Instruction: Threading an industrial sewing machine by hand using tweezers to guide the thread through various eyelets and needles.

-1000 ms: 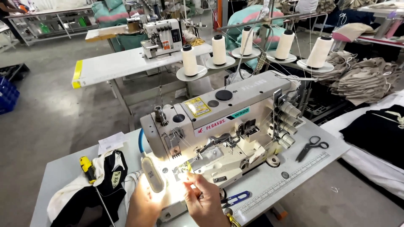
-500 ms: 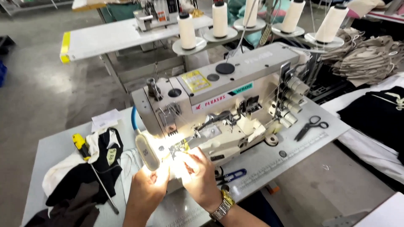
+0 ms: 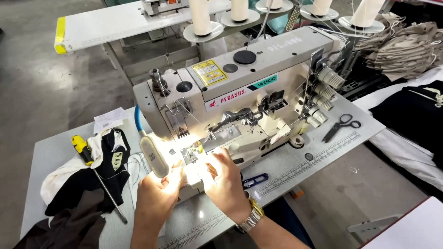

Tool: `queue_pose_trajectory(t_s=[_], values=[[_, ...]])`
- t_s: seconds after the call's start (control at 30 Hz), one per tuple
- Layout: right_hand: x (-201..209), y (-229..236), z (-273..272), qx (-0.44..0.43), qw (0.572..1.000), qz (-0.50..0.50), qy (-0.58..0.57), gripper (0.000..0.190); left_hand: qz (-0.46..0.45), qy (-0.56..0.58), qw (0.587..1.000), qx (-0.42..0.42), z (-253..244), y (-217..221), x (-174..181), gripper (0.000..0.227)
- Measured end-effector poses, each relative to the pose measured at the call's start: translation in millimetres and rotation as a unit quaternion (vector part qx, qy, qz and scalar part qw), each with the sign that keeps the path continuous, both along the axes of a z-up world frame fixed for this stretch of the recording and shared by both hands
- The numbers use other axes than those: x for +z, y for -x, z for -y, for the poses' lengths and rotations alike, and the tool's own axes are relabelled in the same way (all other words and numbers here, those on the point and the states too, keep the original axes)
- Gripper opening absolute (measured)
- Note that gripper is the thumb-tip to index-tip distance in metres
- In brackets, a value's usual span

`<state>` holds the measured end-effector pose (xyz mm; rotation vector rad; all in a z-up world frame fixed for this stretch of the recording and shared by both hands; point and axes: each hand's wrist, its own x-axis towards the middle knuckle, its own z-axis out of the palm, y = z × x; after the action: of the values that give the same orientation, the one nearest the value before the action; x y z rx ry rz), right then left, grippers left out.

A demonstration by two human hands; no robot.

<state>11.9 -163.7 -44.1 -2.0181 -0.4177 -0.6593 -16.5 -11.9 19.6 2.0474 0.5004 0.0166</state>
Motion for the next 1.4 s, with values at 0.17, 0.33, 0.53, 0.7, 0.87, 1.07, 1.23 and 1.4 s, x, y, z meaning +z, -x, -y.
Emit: queue_pose_trajectory(t_s=[0.17,0.33,0.53,0.7,0.87,1.07,1.23,1.4], values=[[11,23,9,0.07,0.979,-0.19,-0.003,0.012,0.002,0.034,0.999,0.016,10,-4,2,0.057],[16,36,13,0.136,0.989,-0.047,-0.018,0.02,0.208,0.198,0.953,-0.094,16,-22,-42,0.046],[6,39,20,0.162,0.977,-0.119,-0.067,0.018,0.228,0.263,0.934,-0.085,24,-12,-54,0.03],[5,36,24,0.094,0.975,-0.196,-0.057,0.005,0.208,0.271,0.938,-0.061,17,-26,-98,0.008],[78,42,19,0.088,0.982,-0.045,-0.162,0.005,0.161,0.174,0.971,0.027,23,-22,-94,0.013],[129,16,12,0.053,0.981,-0.048,-0.178,0.019,0.106,0.07,0.99,0.067,29,-24,-89,0.008],[176,12,0,0.067,0.956,-0.249,-0.138,0.015,0.081,0.083,0.991,0.061,28,-31,-85,0.008],[185,-6,1,0.066,0.972,-0.226,-0.006,0.014,0.047,0.122,0.991,0.031,21,-22,-85,0.014]])
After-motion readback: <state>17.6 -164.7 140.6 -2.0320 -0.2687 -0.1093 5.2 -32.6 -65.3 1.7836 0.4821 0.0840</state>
